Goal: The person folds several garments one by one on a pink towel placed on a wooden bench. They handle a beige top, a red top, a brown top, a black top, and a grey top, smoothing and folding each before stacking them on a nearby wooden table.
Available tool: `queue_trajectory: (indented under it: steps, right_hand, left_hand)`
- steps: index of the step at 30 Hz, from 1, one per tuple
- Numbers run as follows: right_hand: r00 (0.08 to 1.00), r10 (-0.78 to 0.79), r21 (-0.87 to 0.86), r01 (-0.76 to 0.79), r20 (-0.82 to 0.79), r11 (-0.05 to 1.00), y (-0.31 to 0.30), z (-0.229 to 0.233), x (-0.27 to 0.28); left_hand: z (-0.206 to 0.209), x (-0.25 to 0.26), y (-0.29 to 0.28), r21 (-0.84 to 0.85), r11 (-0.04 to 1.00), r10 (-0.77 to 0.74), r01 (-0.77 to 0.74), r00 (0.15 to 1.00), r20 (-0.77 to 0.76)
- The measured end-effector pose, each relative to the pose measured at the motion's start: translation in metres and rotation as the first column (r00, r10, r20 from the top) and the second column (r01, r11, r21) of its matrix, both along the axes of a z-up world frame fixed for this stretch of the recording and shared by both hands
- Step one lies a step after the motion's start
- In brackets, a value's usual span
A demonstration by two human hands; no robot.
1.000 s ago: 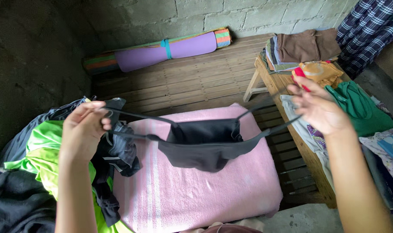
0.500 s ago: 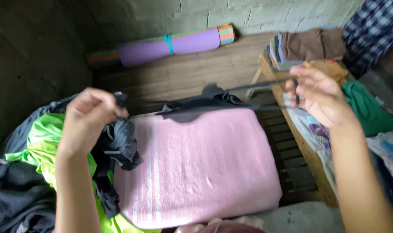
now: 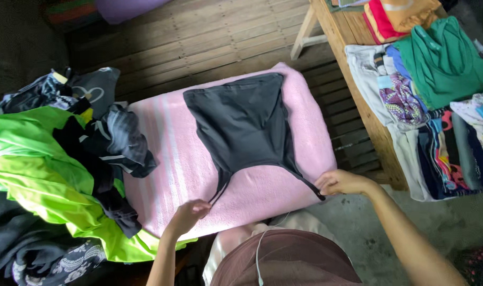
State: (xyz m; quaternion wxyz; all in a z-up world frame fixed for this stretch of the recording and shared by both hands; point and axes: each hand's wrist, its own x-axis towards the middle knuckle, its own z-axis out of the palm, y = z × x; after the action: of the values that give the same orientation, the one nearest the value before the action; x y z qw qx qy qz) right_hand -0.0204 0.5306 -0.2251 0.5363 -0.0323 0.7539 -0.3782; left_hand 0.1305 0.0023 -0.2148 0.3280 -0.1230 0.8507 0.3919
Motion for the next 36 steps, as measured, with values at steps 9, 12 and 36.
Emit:
queue_trajectory:
  steps: [9, 12, 36]
  right_hand:
    - [0.619, -0.195, -0.096, 0.189, -0.761, 0.977, -0.084, -0.031, -0.015]
    - [0.475, -0.180, -0.077, 0.228, -0.861, 0.971, -0.132, -0.020, -0.018]
    - [0.337, -0.622, -0.261, 0.693, -0.707, 0.672, -0.109, -0.039, -0.045]
  left_hand:
    - [-0.074, -0.052, 0.039, -0.100, 0.916, 0.298, -0.389, 0.825, -0.481]
    - [-0.075, -0.080, 0.067, -0.241, 0.840, 0.235, -0.486, 0.726, -0.646]
    - [-0.095, -0.116, 0.046, -0.005, 0.778, 0.359, -0.628, 0.450, -0.818]
